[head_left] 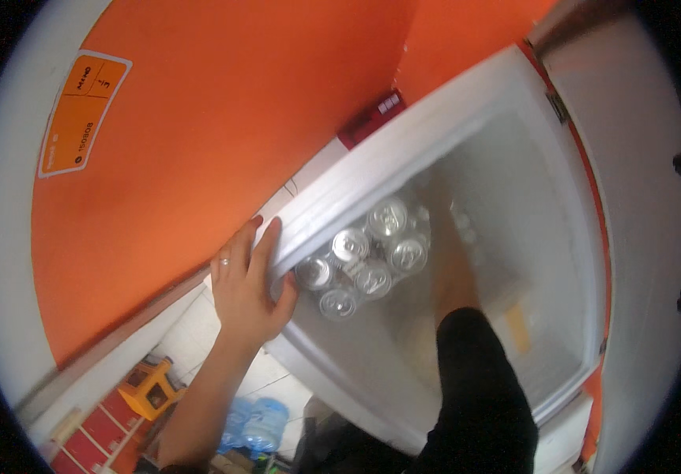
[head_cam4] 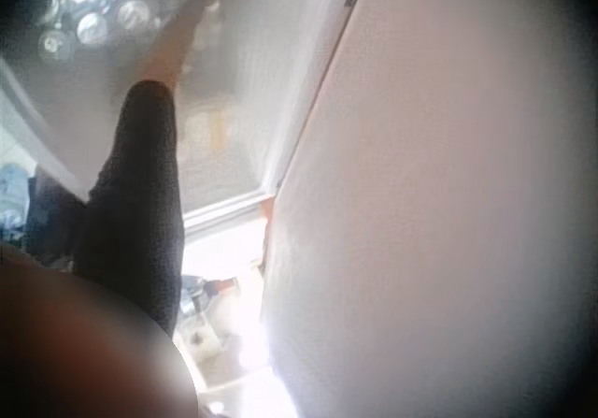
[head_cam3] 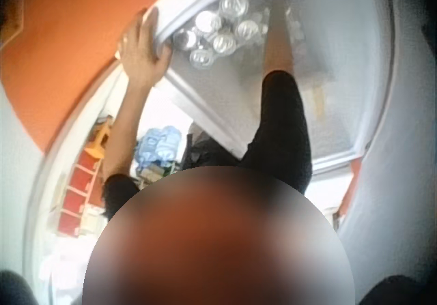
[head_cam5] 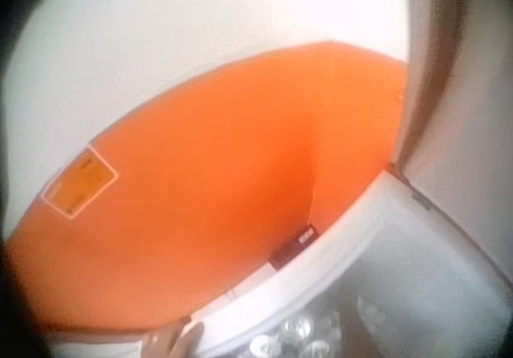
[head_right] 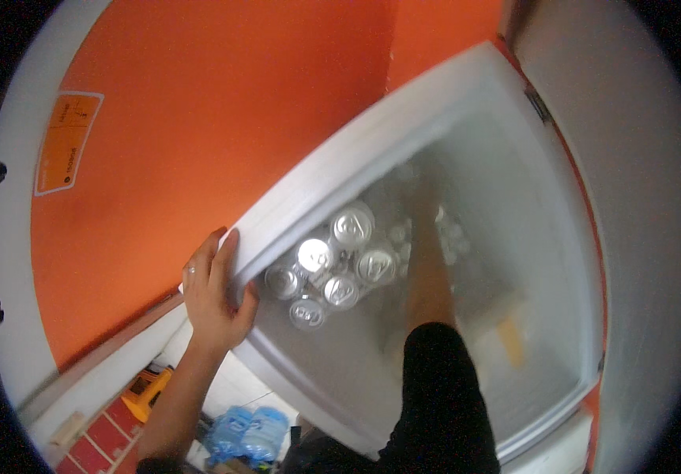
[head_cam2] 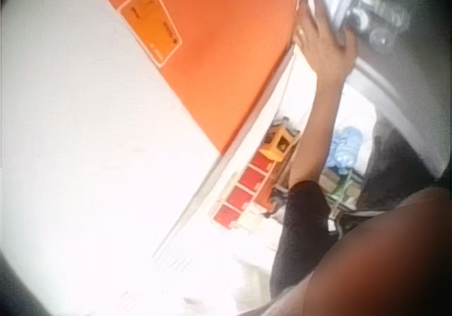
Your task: The person assembles a food order by placing cooked meat and yellow rice into a paper bag, then adds a steamed bun and a canned drink. They retrieve the bun from a tray and the drink from a freezer, then place the completed order on the counter.
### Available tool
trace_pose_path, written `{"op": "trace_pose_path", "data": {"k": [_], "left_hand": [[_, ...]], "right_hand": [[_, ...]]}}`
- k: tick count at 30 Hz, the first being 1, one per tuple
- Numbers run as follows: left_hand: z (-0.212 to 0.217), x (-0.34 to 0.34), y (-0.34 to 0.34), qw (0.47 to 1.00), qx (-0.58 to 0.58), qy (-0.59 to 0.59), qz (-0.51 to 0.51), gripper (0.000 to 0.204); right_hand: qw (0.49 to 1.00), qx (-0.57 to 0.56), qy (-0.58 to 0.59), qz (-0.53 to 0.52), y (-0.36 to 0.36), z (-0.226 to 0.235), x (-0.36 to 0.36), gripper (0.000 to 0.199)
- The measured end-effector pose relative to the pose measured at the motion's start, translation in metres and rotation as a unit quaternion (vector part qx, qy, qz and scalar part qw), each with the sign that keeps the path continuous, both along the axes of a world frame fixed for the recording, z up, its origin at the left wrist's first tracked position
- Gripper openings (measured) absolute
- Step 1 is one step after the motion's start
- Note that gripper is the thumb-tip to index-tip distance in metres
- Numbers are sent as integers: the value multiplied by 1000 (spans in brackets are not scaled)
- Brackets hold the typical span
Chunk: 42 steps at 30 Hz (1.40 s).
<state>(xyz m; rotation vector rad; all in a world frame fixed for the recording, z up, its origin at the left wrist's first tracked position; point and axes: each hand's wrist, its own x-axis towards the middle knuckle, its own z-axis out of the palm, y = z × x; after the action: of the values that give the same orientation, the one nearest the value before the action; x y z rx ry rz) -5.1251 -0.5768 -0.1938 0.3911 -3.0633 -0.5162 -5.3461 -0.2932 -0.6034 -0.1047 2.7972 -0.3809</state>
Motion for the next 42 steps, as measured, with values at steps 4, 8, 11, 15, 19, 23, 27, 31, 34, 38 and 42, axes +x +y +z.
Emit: {"op": "trace_pose_path", "data": {"k": [4, 8, 11, 15, 19, 23, 27, 31, 34, 38, 42], "left_hand": [[2, -1, 2, 1000, -18, -5, 0, 71], [1, 1, 4, 1000, -27, -1, 12, 72], [0, 2, 6, 999, -35, -6, 13, 73], [-1, 1, 8, 999, -50, -4, 10, 74], [-3, 1, 8, 998, -61, -2, 10, 75], [-5, 2, 7, 999, -44, -7, 9, 77], [-4, 2, 6, 999, -42, -4, -3, 77], [-6, 3, 4, 999, -45, -9, -4, 75], [-9, 7, 3, 999, -43, 4, -6, 74], [-10, 6, -1, 999, -25, 39, -21, 72], [8, -5, 12, 975, 60, 186, -101, 79]], "right_hand": [[999, -12, -44, -13, -3, -44, -7, 78], [986, -32, -163, -1, 23, -59, -19, 76], [961, -136, -242, 0, 58, -50, -24, 74], [879, -344, -323, -59, 100, -13, -16, 72], [832, -462, -250, -177, 111, 35, 5, 71], [842, -448, -230, -194, 96, 72, 15, 77], [840, -445, -198, -240, 77, 96, 17, 84], [847, -423, -175, -270, 61, 132, 26, 88], [817, -468, -168, -291, 58, 186, 47, 87], [809, -502, -148, -267, 60, 285, 80, 85], [797, -534, -224, -170, 61, 376, 112, 72]]}}
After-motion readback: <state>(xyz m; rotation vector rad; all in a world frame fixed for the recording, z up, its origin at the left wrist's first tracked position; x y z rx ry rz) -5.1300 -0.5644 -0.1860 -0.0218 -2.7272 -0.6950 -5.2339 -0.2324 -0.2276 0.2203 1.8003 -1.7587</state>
